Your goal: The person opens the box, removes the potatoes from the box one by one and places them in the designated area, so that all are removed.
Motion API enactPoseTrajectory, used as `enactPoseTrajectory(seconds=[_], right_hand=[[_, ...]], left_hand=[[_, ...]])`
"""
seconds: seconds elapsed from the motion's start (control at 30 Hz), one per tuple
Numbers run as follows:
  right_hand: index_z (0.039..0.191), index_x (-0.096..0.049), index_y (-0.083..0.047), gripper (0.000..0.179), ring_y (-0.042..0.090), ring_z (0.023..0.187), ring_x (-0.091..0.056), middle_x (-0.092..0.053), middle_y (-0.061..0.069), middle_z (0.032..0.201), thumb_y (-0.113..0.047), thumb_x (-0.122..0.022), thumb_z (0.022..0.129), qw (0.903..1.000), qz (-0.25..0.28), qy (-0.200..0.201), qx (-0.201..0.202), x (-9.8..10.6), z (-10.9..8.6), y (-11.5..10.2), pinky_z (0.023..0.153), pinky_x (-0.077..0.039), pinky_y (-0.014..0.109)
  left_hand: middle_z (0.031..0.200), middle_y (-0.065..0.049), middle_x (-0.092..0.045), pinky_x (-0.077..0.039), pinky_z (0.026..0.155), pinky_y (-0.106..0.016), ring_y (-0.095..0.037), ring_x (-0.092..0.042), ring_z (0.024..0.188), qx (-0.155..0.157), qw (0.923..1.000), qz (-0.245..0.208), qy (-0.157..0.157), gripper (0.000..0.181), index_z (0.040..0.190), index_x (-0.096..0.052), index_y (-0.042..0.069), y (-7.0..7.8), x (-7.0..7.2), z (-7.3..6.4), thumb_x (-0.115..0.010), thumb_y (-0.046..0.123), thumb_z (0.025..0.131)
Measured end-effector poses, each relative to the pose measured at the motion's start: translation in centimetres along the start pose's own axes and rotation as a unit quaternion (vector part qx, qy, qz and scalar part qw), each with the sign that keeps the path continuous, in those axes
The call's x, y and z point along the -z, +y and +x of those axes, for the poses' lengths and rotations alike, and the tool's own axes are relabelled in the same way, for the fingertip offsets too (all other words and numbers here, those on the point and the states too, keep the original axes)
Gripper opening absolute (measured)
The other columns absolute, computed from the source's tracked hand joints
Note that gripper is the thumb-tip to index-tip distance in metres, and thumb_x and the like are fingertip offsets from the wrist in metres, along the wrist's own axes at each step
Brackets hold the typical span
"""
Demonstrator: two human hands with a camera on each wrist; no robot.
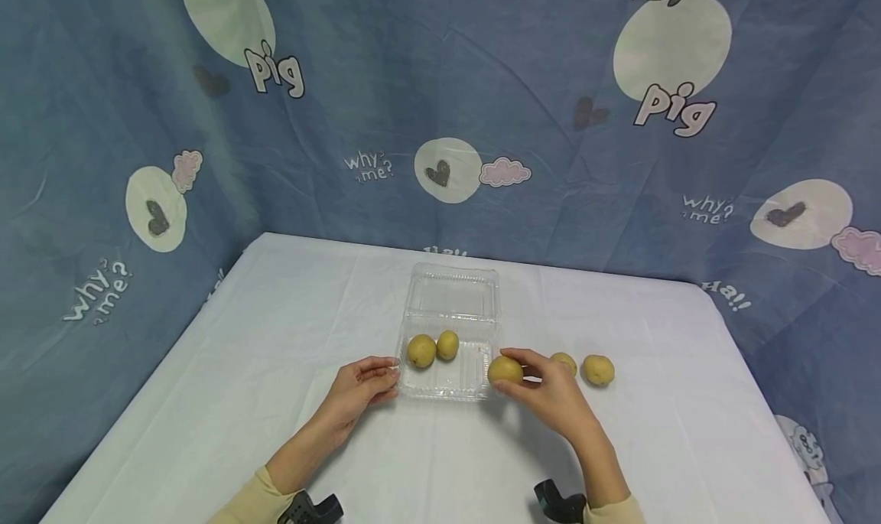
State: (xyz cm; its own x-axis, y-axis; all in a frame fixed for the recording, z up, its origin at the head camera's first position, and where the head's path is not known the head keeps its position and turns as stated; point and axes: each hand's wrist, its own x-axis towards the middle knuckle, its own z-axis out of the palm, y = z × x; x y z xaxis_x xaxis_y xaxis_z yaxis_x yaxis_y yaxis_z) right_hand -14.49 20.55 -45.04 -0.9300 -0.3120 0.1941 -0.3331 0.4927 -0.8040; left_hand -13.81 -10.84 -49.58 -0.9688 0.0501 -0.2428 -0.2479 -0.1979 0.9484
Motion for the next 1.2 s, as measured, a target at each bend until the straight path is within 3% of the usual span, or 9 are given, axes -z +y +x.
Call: enactPoseTrajectory(seconds=[0.47, 1.2], right_hand=[[0.122, -0.066, -0.001, 0.049, 0.027, 0.098, -0.067, -0.062, 0.007, 0.104, -0.023, -0.082, 0.081, 0.9999, -0.004, 0.002, -0.013, 0.2, -1.1, 0.6, 0.081, -0.058, 0.024], [0.122, -0.066, -0.004, 0.048, 0.027, 0.097, -0.068, -0.067, 0.010, 0.113, -0.023, -0.082, 0.081, 0.9993, -0.021, 0.012, -0.028, 0.6, -2.4, 1.9, 0.081, -0.058, 0.026]], left_hand=[[0.088, -0.008, -0.060, -0.060, 0.072, -0.026, -0.012, -0.062, 0.076, 0.002, 1.0000, -0.001, 0.008, 0.032, 0.116, -0.060, -0.012, 0.0, 0.0, 0.0, -0.070, -0.001, 0.088], [0.089, -0.008, -0.059, -0.060, 0.072, -0.025, -0.013, -0.061, 0.077, 0.004, 1.0000, -0.004, 0.003, 0.033, 0.117, -0.059, -0.013, 0.1, 0.0, -0.1, -0.070, 0.000, 0.089]])
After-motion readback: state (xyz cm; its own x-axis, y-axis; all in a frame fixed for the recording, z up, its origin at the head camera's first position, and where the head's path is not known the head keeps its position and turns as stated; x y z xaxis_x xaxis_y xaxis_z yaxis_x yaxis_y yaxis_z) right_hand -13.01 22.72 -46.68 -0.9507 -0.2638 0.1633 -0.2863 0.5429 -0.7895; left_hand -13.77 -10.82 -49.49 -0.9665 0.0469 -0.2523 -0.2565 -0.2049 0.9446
